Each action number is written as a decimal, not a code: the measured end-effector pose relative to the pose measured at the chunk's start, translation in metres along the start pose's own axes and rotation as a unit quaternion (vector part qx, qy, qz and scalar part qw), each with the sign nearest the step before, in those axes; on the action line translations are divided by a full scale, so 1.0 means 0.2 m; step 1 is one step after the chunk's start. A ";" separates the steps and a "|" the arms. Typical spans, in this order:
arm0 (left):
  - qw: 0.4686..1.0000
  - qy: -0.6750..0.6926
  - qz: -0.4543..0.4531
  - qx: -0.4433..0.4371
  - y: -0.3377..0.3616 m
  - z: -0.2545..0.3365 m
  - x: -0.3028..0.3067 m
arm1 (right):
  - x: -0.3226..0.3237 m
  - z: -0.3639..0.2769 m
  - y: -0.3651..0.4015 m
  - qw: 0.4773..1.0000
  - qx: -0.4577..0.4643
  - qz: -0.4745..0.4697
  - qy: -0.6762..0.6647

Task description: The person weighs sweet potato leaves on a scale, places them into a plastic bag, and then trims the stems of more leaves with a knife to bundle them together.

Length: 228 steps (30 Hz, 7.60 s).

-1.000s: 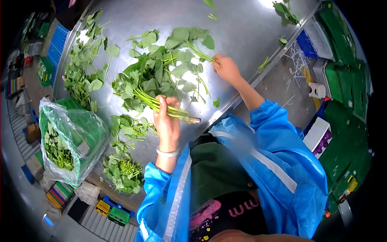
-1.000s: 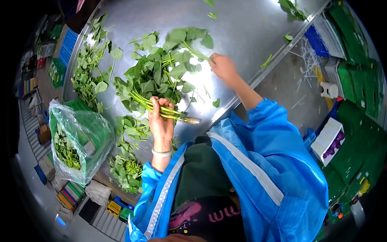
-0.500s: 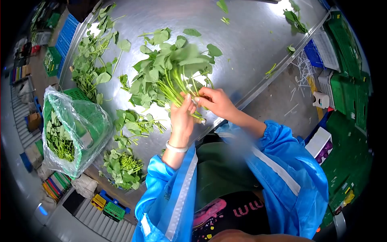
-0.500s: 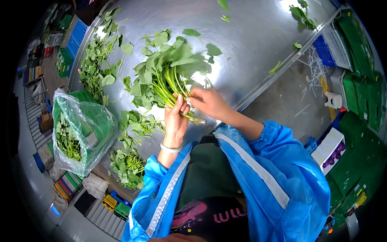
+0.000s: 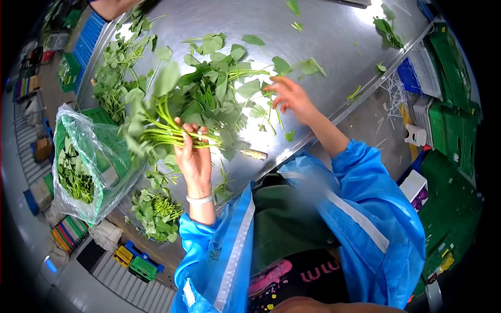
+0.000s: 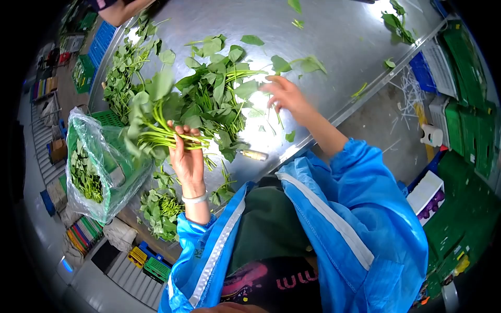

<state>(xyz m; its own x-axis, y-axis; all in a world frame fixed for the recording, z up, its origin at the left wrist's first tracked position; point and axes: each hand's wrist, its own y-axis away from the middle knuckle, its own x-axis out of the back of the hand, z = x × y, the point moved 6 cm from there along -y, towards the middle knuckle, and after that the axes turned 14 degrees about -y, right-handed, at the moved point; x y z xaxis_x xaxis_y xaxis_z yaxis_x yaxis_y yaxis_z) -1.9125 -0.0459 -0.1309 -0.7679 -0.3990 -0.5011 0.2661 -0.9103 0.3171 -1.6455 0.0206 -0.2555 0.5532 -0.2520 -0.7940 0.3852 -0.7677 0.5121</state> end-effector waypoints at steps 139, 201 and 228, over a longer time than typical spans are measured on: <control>0.845 -0.510 0.126 -0.097 -1.98 -1.19 -2.77 | 1.20 -5.16 -0.94 0.830 0.394 0.128 0.373; 0.890 -0.441 0.087 0.081 -1.65 -2.73 -3.72 | 2.55 -5.01 -0.22 0.886 0.235 0.196 0.349; 0.407 -0.805 -0.318 -0.290 -1.40 -2.61 -4.27 | 1.22 -4.12 -0.10 0.487 0.255 -0.116 0.827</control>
<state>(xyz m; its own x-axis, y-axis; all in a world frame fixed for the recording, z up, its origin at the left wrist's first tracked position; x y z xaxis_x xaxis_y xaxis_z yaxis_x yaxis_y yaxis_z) -1.0278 0.4929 -0.2126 -0.0507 0.1029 0.9934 -0.5515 -0.8321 0.0581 -0.9092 0.4600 -0.1901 0.5389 0.3727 0.7555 0.5796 -0.8148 -0.0114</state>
